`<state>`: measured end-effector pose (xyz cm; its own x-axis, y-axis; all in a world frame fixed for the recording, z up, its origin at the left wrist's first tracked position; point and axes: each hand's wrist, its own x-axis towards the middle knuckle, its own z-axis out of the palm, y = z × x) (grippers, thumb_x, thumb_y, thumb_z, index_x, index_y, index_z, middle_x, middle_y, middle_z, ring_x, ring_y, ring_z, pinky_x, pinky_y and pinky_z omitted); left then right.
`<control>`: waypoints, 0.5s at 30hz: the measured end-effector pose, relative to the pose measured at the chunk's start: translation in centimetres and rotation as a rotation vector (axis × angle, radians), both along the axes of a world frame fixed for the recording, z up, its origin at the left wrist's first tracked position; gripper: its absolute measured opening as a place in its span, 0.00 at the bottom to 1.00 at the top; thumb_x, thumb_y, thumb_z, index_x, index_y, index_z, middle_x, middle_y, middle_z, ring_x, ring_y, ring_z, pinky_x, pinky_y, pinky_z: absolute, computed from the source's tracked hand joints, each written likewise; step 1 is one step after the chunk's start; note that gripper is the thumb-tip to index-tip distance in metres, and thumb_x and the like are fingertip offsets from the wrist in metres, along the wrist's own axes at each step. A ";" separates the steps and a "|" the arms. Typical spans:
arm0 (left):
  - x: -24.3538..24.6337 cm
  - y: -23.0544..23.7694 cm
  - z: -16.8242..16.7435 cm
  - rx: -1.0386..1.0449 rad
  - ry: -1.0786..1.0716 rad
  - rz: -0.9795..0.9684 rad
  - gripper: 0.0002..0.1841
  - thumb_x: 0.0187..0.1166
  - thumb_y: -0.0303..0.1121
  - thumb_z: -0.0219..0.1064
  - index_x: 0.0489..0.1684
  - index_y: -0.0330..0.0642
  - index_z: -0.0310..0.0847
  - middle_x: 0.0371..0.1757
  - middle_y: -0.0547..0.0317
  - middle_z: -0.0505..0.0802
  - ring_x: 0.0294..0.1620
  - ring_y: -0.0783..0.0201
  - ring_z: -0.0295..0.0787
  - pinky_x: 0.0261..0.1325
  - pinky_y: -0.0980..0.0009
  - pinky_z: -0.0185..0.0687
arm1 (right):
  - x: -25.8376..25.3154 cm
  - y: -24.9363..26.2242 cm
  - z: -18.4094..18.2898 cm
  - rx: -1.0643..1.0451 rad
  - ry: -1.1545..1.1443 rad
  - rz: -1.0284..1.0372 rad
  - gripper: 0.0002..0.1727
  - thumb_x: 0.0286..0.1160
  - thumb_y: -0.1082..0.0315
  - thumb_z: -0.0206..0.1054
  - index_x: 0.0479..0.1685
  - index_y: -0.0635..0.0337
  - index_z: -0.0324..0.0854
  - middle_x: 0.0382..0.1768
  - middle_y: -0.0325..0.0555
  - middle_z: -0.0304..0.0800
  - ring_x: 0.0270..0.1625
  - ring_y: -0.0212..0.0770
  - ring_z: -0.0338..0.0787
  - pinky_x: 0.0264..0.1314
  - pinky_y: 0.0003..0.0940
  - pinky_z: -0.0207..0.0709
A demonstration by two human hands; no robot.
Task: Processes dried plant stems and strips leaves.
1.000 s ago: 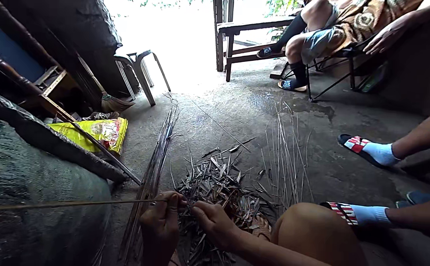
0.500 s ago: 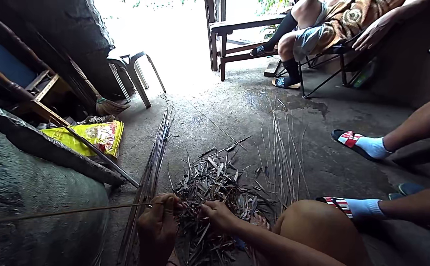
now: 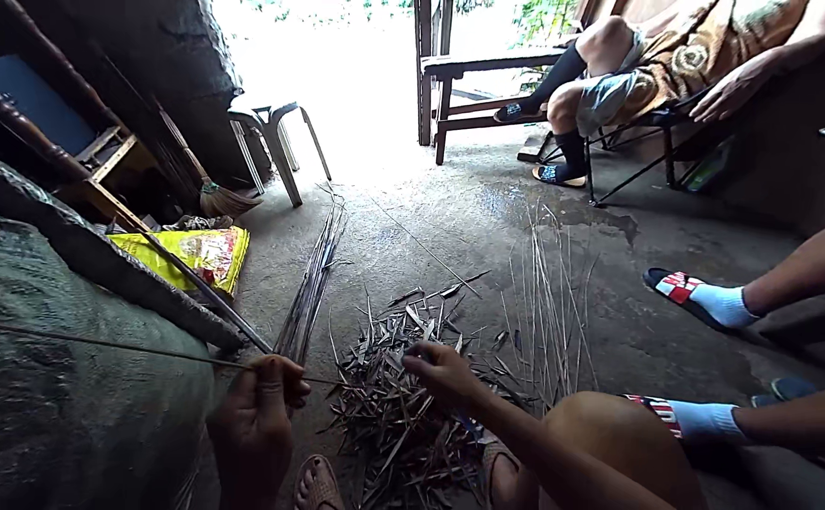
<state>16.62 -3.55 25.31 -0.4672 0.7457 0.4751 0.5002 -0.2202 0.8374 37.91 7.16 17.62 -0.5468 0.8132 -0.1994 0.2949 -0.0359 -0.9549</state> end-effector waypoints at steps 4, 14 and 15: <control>2.0 0.2 0.2 -0.059 -0.222 -0.056 0.12 0.91 0.26 0.47 0.41 0.41 0.78 0.26 0.76 0.91 0.21 0.79 0.88 0.27 0.81 0.88 | -0.6 -3.1 2.6 0.218 0.092 0.289 0.17 0.83 0.63 0.66 0.49 0.73 0.86 0.33 0.55 0.88 0.33 0.41 0.85 0.42 0.41 0.80; 2.9 -0.2 1.5 -0.124 -0.194 -0.146 0.17 0.91 0.29 0.48 0.70 0.28 0.71 0.53 0.62 0.90 0.39 0.76 0.92 0.40 0.76 0.91 | 13.5 2.7 12.3 0.289 -0.533 -0.263 0.16 0.88 0.64 0.58 0.41 0.69 0.85 0.33 0.54 0.84 0.39 0.48 0.83 0.48 0.51 0.75; 2.9 -0.2 1.5 -0.117 -0.179 -0.133 0.16 0.91 0.28 0.49 0.67 0.28 0.74 0.51 0.62 0.91 0.39 0.77 0.92 0.41 0.77 0.90 | 15.8 2.9 11.3 0.249 -0.588 -0.336 0.16 0.88 0.64 0.58 0.39 0.70 0.83 0.31 0.53 0.81 0.35 0.48 0.80 0.45 0.51 0.73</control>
<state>19.55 -3.77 26.83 -0.4298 0.8513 0.3010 0.3150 -0.1710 0.9336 53.69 10.03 28.93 -0.1184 0.9782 -0.1709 0.7736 -0.0170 -0.6334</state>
